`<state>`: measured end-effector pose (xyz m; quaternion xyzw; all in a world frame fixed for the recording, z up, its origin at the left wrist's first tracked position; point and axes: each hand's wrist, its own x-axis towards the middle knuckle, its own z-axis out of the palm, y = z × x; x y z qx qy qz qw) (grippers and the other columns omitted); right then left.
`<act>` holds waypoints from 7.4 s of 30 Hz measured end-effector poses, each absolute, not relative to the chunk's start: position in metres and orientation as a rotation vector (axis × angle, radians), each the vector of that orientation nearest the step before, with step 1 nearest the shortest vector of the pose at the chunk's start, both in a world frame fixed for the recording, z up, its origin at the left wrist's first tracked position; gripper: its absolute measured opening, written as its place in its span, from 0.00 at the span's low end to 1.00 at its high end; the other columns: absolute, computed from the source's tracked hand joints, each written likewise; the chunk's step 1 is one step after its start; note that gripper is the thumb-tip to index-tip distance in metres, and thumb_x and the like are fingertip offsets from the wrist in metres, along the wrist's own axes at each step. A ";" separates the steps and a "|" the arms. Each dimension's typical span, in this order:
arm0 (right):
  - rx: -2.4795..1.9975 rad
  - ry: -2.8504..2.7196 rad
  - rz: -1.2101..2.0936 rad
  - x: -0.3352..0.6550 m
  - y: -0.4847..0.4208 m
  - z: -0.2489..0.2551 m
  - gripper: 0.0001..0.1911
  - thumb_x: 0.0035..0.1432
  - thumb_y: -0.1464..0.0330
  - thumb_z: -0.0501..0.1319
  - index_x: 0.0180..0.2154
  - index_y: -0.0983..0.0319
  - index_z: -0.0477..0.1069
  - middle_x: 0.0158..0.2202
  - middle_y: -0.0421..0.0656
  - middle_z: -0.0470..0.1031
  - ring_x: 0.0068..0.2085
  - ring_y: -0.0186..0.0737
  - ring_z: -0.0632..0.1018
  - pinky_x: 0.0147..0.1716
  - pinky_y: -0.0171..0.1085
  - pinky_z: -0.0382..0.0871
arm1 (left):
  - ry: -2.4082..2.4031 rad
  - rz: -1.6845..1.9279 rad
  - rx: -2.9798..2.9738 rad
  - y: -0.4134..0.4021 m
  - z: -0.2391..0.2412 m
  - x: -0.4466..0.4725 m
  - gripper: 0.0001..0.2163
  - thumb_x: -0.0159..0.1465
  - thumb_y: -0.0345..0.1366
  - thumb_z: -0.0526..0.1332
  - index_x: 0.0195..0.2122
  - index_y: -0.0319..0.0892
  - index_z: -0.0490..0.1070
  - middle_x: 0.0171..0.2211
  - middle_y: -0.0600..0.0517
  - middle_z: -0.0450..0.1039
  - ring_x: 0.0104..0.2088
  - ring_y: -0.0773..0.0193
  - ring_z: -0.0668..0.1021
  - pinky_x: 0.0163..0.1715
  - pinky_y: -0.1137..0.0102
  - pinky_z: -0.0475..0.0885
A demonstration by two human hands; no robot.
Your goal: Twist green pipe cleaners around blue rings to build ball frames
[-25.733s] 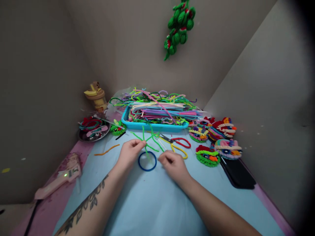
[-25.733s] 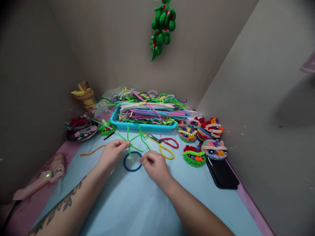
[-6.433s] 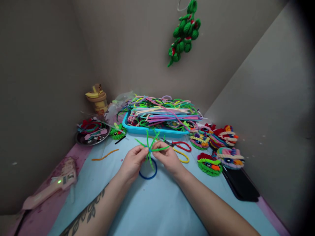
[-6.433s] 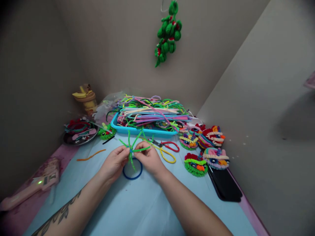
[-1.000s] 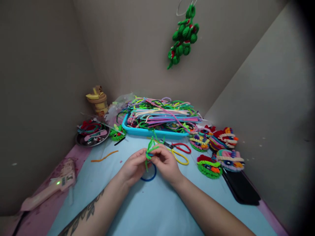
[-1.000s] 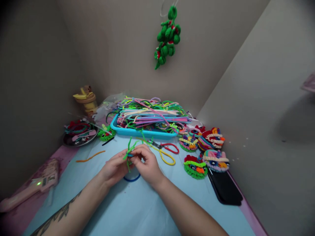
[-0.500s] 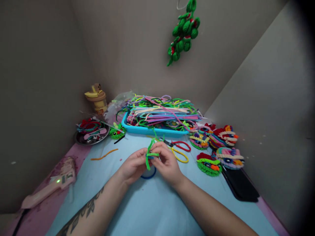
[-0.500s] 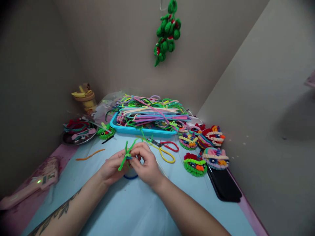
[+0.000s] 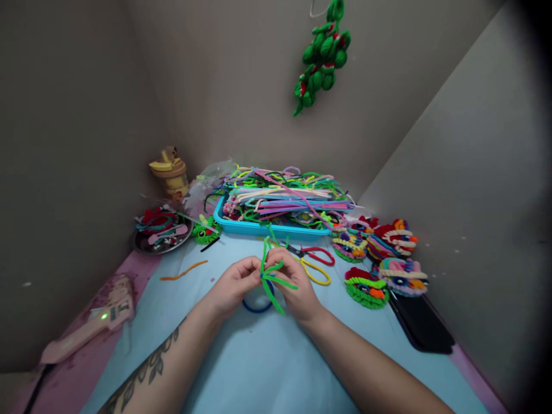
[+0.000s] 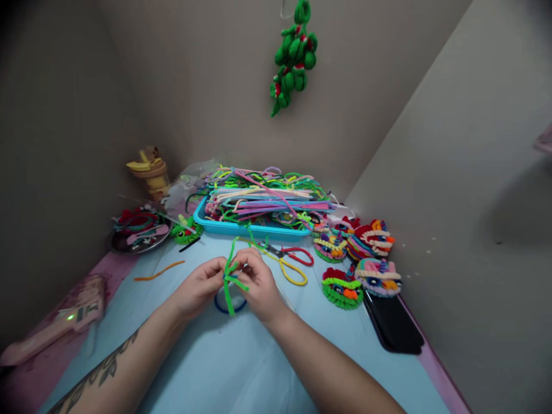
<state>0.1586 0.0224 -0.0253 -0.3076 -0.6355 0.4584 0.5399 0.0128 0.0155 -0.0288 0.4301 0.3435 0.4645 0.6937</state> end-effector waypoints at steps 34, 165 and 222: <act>-0.784 -1.752 1.153 0.172 0.039 -0.022 0.06 0.51 0.65 0.62 0.26 0.61 0.70 0.35 0.42 0.62 0.38 0.39 0.68 0.37 0.38 0.63 | 0.646 1.027 0.748 0.017 -0.040 0.017 0.10 0.52 0.37 0.67 0.30 0.39 0.69 0.24 0.55 0.65 0.25 0.71 0.66 0.28 0.74 0.57; -0.862 -1.030 1.404 0.143 0.033 -0.062 0.10 0.48 0.63 0.64 0.26 0.61 0.65 0.19 0.33 0.60 0.19 0.28 0.59 0.18 0.30 0.51 | 1.276 1.297 1.097 0.022 -0.044 0.025 0.11 0.50 0.36 0.65 0.34 0.39 0.70 0.27 0.52 0.74 0.30 0.63 0.75 0.32 0.70 0.67; -1.023 -1.673 0.926 0.161 0.033 -0.040 0.15 0.57 0.67 0.53 0.19 0.61 0.62 0.21 0.37 0.60 0.27 0.34 0.65 0.28 0.34 0.56 | 1.293 1.089 1.317 0.023 -0.030 0.013 0.09 0.50 0.39 0.65 0.24 0.38 0.76 0.24 0.51 0.76 0.27 0.63 0.74 0.30 0.71 0.68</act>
